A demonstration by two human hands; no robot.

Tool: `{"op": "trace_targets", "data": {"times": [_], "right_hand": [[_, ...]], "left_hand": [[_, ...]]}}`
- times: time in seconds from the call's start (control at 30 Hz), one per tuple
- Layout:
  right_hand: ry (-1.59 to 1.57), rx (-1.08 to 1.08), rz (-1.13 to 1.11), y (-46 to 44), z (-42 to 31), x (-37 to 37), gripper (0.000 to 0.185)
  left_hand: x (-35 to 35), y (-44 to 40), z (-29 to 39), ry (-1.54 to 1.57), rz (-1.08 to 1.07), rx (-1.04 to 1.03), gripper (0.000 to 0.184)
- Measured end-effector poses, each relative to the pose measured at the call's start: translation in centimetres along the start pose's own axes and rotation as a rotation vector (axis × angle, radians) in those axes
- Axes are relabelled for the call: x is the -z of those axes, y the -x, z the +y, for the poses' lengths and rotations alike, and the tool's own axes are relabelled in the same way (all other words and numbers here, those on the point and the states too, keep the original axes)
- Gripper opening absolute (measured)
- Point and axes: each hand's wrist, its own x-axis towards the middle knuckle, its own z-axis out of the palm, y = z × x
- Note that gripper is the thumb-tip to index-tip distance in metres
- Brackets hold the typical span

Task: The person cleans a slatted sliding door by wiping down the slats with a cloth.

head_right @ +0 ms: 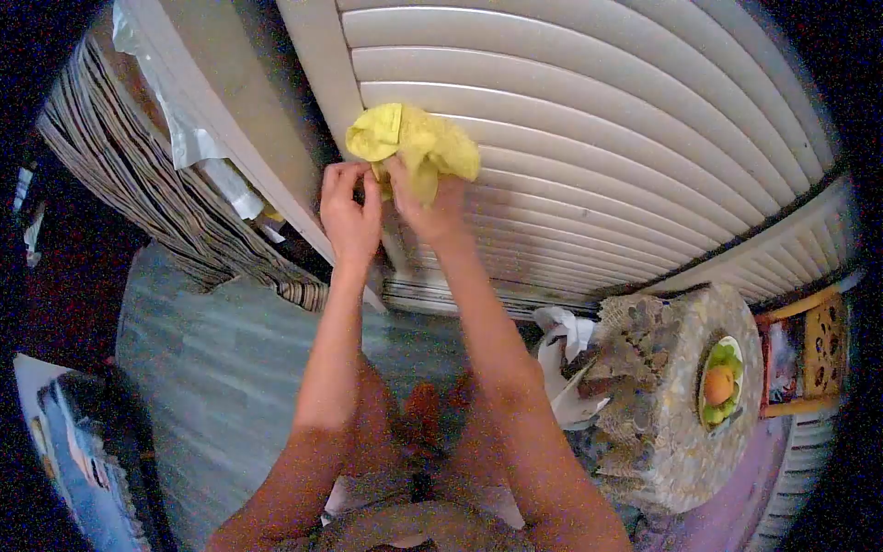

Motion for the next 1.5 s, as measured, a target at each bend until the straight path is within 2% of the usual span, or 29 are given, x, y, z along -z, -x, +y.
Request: {"op": "trace_targets", "data": {"times": [0.03, 0.13, 0.23, 0.3, 0.33, 0.4, 0.43, 0.5, 0.57, 0.6, 0.63, 0.67, 0.7, 0.77, 0.83, 0.9, 0.93, 1.0, 1.07, 1.17, 1.23, 1.3, 1.37, 1.43, 1.5], "right_hand": [[-0.002, -0.001, 0.000, -0.8, -0.7, 0.8, 0.035], [-0.197, -0.078, 0.076, -3.8, -2.8, 2.5, 0.036], [-0.339, 0.017, -0.037, -4.3, -3.5, 2.2, 0.036], [-0.496, -0.163, -0.106, -2.5, -3.0, -0.2, 0.032], [-0.495, -0.163, -0.106, -1.7, -2.6, -1.1, 0.032], [-0.936, -0.455, -0.176, -0.2, -1.8, -2.9, 0.036], [-0.934, -0.456, -0.175, 0.7, -1.4, -3.6, 0.036], [-0.691, -0.294, 0.010, 1.6, -1.8, -3.6, 0.038], [-0.691, -0.339, -0.041, 0.8, -2.4, -2.6, 0.033], [-0.687, -0.384, -0.091, -0.4, -3.1, -1.2, 0.028], [-0.686, -0.386, -0.088, -1.7, -3.6, 0.2, 0.028], [-0.711, -0.363, -0.109, -3.2, -4.1, 1.5, 0.032], [-0.736, -0.338, -0.129, -4.1, -4.4, 1.9, 0.036], [-0.728, -0.301, -0.098, -3.5, -3.9, 0.1, 0.036], [-0.929, -0.494, -0.132, -2.4, -3.8, -0.1, 0.036], [-0.859, -0.460, -0.060, 0.4, -3.0, -2.6, 0.037], [-0.593, -0.252, 0.022, 2.0, -2.1, -4.3, 0.039], [-0.307, -0.041, 0.049, 3.2, -1.3, -5.9, 0.041], [-0.365, -0.092, -0.001, 3.7, -1.0, -5.7, 0.039], [-0.521, -0.227, -0.114, -0.1, -2.7, -1.1, 0.037], [-0.617, -0.301, -0.180, -2.2, -3.0, 1.1, 0.036], [-0.195, -0.045, -0.064, -3.2, -2.5, 1.7, 0.035], [-0.223, -0.065, -0.095, -0.8, -1.8, -0.3, 0.032], [-0.767, -0.496, -0.004, 2.8, -1.3, -2.8, 0.029], [-0.729, -0.471, 0.045, 4.2, -1.1, -2.9, 0.028]], "left_hand": [[0.2, 0.0, 0.2, 0.045, -0.004, 0.073, 0.010], [0.3, -0.1, 0.2, 0.055, -0.016, 0.107, 0.015], [-0.1, 0.3, -0.4, 0.052, 0.002, 0.138, 0.022], [-0.4, 0.4, -0.8, -0.004, -0.005, 0.115, 0.024], [-0.5, 0.5, -1.0, -0.031, 0.010, 0.159, 0.023], [-0.5, 0.4, -0.7, 0.009, 0.043, 0.239, 0.021], [-0.7, 0.5, -0.8, 0.011, 0.042, 0.238, 0.021], [-0.7, 0.7, -1.3, -0.026, -0.010, 0.266, 0.021], [-0.7, 0.8, -1.3, -0.027, -0.047, 0.308, 0.021], [-0.7, 0.7, -1.1, 0.004, 0.011, 0.282, 0.022], [-0.7, 0.5, -0.9, 0.038, 0.071, 0.256, 0.023], [0.0, 0.1, -0.1, 0.113, 0.040, 0.355, 0.026], [-0.1, -0.1, -0.3, 0.114, 0.042, 0.352, 0.026], [-0.3, 0.0, -0.7, 0.181, 0.058, 0.281, 0.028], [0.0, 0.1, 0.0, 0.171, 0.047, 0.316, 0.026], [-0.5, 0.4, -0.2, 0.005, 0.075, 0.232, 0.027], [-0.6, 0.6, -0.4, 0.014, 0.024, 0.300, 0.030], [-1.0, 0.9, -1.0, 0.042, 0.026, 0.318, 0.030], [-1.1, 1.1, -1.5, 0.065, 0.026, 0.332, 0.030], [-0.5, 0.5, -0.3, 0.049, -0.006, 0.376, 0.032], [-0.1, -0.2, 0.9, 0.097, 0.086, 0.264, 0.034], [-0.1, -0.4, 1.4, 0.118, 0.070, 0.245, 0.034], [-1.0, 0.2, 0.8, 0.035, 0.104, 0.058, 0.033], [-1.5, 0.9, 0.6, 0.054, 0.110, 0.066, 0.031], [-1.7, 1.5, 0.4, 0.129, -0.005, 0.298, 0.028]]}}
